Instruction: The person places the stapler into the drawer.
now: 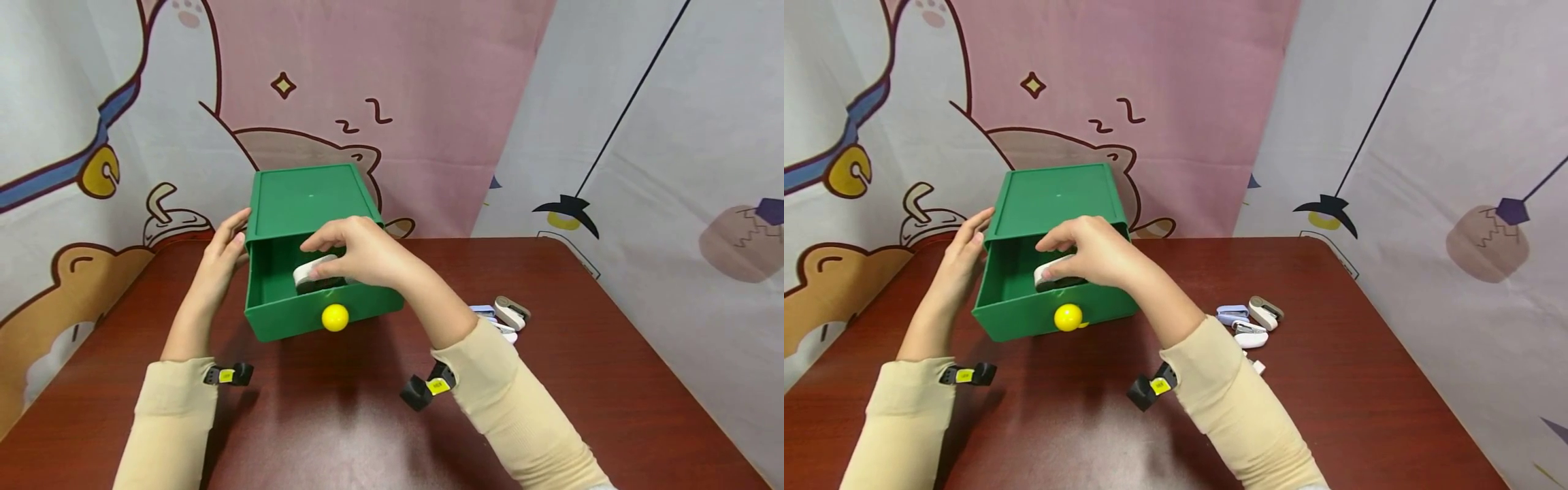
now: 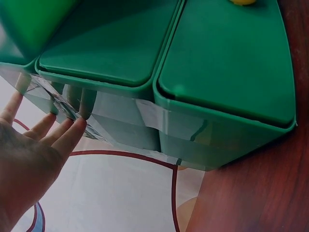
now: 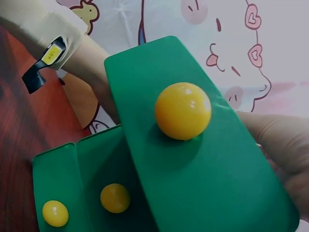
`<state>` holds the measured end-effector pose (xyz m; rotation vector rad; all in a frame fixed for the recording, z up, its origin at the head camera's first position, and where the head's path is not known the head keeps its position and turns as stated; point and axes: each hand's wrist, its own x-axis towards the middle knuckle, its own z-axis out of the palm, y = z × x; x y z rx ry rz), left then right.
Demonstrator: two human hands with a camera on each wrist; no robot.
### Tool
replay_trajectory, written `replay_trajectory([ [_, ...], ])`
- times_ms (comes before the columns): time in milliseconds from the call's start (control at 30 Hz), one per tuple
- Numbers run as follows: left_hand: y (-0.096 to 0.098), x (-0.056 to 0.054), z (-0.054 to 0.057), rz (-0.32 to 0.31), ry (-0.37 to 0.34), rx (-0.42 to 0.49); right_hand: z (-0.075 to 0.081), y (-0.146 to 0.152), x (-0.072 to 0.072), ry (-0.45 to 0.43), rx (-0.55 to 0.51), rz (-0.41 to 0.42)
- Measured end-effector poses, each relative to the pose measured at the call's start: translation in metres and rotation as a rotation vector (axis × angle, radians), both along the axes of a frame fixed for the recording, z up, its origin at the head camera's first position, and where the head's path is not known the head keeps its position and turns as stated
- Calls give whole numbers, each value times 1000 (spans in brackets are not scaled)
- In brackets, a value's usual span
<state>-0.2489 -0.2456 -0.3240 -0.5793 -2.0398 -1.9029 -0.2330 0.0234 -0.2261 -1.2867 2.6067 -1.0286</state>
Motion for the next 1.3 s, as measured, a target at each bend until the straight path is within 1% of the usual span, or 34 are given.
replay_trajectory([
  [133,0,-1,-1,7,0,-17,1,7,5,29,-91,-34],
  [267,-1,-1,-1,13,2,-20,-1,13,10,77,-196,-50],
  [400,-1,-1,-2,6,-1,-8,-6,18,17,121,-303,-44],
  [600,-1,-1,-1,2,-5,-4,-15,24,27,221,-460,-39],
  [700,-1,-1,-1,4,-4,-7,-21,26,33,253,-547,-30],
  [833,0,-1,-1,4,-6,-4,-29,29,42,295,-637,-18],
  [967,1,0,0,9,-11,-1,-38,31,48,327,-690,-15],
  [1300,-1,1,0,11,-11,-37,-63,37,63,372,-715,7],
])
